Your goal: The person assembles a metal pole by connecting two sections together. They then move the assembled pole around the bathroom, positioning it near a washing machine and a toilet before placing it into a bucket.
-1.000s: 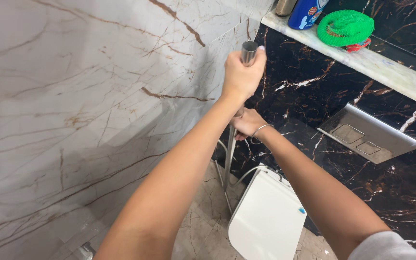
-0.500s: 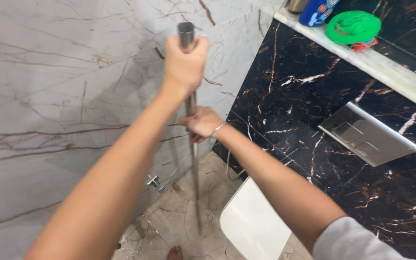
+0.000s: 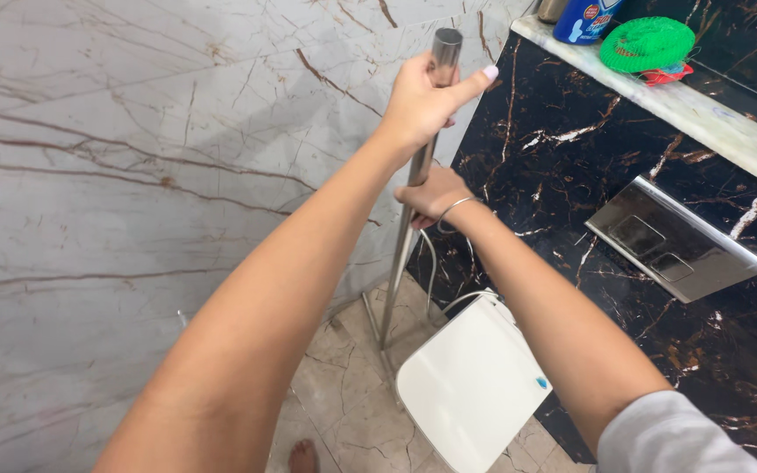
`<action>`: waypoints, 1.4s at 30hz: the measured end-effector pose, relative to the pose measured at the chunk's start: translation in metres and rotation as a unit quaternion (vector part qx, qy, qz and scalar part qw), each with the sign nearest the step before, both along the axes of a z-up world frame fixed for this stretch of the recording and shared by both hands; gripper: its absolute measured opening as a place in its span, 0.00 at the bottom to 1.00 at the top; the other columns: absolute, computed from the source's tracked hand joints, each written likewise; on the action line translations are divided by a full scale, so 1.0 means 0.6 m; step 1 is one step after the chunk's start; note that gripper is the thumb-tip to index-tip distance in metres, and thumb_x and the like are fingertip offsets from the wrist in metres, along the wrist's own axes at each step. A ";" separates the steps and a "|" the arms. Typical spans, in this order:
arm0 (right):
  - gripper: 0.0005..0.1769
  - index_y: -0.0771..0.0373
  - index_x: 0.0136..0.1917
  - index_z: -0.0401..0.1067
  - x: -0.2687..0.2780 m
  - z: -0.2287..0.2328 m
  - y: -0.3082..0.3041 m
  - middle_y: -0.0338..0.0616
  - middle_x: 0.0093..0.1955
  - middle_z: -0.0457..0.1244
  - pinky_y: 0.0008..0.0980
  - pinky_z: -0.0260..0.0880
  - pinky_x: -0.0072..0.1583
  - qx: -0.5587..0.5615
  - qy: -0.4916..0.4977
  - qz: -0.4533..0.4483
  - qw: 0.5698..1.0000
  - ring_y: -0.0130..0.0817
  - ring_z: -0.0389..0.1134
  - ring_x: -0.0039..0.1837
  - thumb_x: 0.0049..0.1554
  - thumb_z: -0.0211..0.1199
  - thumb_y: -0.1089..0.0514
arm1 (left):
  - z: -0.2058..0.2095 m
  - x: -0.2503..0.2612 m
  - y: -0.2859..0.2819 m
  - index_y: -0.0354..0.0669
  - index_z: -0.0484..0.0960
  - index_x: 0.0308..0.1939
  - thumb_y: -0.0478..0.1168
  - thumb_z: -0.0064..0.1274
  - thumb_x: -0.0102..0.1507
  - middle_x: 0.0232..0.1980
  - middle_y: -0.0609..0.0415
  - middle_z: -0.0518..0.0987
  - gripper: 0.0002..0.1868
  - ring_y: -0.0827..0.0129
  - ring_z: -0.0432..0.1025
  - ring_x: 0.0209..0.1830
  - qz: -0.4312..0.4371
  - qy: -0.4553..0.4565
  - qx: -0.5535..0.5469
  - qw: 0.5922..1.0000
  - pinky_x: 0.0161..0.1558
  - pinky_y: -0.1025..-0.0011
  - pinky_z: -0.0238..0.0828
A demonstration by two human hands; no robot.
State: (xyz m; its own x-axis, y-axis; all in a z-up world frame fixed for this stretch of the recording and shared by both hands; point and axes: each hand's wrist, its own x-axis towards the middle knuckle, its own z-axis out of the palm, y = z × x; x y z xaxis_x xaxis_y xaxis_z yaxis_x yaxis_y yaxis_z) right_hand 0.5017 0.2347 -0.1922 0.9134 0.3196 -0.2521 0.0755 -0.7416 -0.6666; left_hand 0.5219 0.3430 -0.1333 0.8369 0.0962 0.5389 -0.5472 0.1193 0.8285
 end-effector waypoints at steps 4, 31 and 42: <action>0.20 0.71 0.36 0.76 0.023 0.012 -0.038 0.50 0.30 0.70 0.30 0.77 0.37 -0.085 -0.035 0.025 0.995 0.36 0.74 0.32 0.54 0.64 0.49 | -0.014 0.011 -0.019 0.44 0.73 0.29 0.59 0.63 0.60 0.23 0.65 0.70 0.24 0.81 0.70 0.20 0.006 -0.041 0.028 0.999 0.25 0.77 0.70; 0.21 0.65 0.38 0.76 -0.012 -0.131 0.160 0.48 0.28 0.67 0.34 0.71 0.37 -0.168 0.008 0.194 0.966 0.36 0.70 0.29 0.54 0.62 0.43 | -0.145 -0.143 0.189 0.39 0.68 0.19 0.35 0.55 0.57 0.17 0.59 0.70 0.14 0.75 0.69 0.16 0.186 0.127 -0.048 0.973 0.20 0.73 0.68; 0.22 0.68 0.37 0.73 -0.243 -0.127 0.279 0.46 0.29 0.68 0.35 0.74 0.37 -0.128 -0.008 0.251 0.959 0.35 0.72 0.30 0.52 0.64 0.44 | -0.126 -0.390 0.312 0.39 0.69 0.17 0.35 0.56 0.55 0.16 0.56 0.73 0.15 0.74 0.70 0.15 0.266 0.128 -0.012 0.955 0.20 0.71 0.69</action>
State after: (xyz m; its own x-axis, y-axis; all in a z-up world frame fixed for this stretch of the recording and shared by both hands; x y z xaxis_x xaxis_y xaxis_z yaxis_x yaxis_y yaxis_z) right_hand 0.3560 0.4023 -0.2684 0.6658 0.6490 -0.3682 0.4746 -0.7491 -0.4622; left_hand 0.2878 0.5299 -0.2090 0.7703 0.5541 0.3155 -0.3159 -0.0981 0.9437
